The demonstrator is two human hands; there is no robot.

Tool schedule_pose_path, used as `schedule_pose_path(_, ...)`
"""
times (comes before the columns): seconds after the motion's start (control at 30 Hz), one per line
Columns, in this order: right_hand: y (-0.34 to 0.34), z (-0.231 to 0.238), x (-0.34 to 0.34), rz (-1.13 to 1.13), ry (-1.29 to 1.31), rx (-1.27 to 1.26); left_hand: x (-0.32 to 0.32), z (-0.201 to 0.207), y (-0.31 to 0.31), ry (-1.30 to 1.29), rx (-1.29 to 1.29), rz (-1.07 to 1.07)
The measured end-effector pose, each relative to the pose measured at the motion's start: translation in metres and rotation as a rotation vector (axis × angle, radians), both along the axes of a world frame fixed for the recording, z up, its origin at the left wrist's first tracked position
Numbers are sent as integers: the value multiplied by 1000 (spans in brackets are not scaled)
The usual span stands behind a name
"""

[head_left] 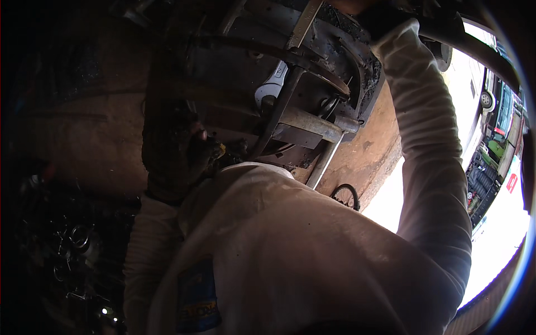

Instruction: The person tightens bolts on a metal frame assembly using a wrench and a hammer. The person uses a wrench to turn bolts on a circular metal structure, occasionally striking the assembly with a hammer to adjust the fit, and then uses a smaller hand tool to adjust a fastener.

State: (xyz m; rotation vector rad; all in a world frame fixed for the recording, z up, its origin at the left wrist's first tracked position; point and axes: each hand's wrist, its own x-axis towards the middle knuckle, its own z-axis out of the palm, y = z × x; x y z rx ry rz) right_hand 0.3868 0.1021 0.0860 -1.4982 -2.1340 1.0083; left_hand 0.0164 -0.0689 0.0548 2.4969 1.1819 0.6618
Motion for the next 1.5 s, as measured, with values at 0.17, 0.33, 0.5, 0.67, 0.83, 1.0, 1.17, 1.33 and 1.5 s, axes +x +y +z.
schedule_pose_path(0.17,57,-37,-49,361,230,-27,0,-2,-3,-54,-78,4)
schedule_pose_path(0.33,63,-21,-93,450,-90,78,-3,-5,0,-78,30,-10)
schedule_pose_path(0.5,78,-50,-89,885,-180,1118,-2,-6,-1,-75,-112,-24)
schedule_pose_path(0.67,60,-10,-67,499,-234,166,-7,-3,-5,-33,-113,5)
schedule_pose_path(0.83,18,-21,-18,210,20,222,-1,1,0,-94,-35,12)
schedule_pose_path(1.0,10,12,-33,83,-63,-66,5,2,3,-97,-77,-4)
schedule_pose_path(1.17,19,-28,-27,227,-68,-6,-3,1,-5,-23,-79,23)
schedule_pose_path(1.33,-67,-26,28,287,-374,657,-7,-3,-3,-75,-40,4)
schedule_pose_path(1.5,-155,-30,51,-19,-366,455,-4,3,-3,5,-110,14)
